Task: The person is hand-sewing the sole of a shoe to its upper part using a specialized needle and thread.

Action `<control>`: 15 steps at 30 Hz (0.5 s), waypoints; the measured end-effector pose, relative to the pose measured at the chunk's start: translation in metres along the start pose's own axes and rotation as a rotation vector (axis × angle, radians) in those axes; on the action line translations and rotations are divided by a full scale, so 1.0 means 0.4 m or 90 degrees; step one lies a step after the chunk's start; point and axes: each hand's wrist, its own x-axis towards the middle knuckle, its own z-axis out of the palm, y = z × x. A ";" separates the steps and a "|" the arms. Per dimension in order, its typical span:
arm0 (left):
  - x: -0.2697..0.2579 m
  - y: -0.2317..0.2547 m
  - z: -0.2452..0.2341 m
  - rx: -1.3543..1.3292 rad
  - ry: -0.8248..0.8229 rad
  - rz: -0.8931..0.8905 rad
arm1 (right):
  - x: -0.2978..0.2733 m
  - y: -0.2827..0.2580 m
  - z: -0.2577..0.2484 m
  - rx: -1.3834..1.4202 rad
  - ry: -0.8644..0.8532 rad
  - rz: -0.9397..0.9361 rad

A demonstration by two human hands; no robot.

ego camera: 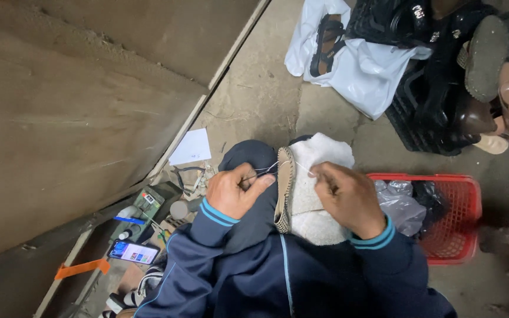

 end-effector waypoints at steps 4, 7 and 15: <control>0.005 -0.082 0.060 -0.211 -0.042 -0.038 | 0.002 -0.037 -0.063 0.213 -0.048 0.039; -0.001 -0.080 0.058 -0.334 -0.020 -0.021 | -0.004 -0.044 -0.071 0.486 -0.048 -0.049; -0.009 -0.017 0.058 -0.229 0.048 0.025 | 0.022 -0.058 -0.022 0.648 0.047 -0.004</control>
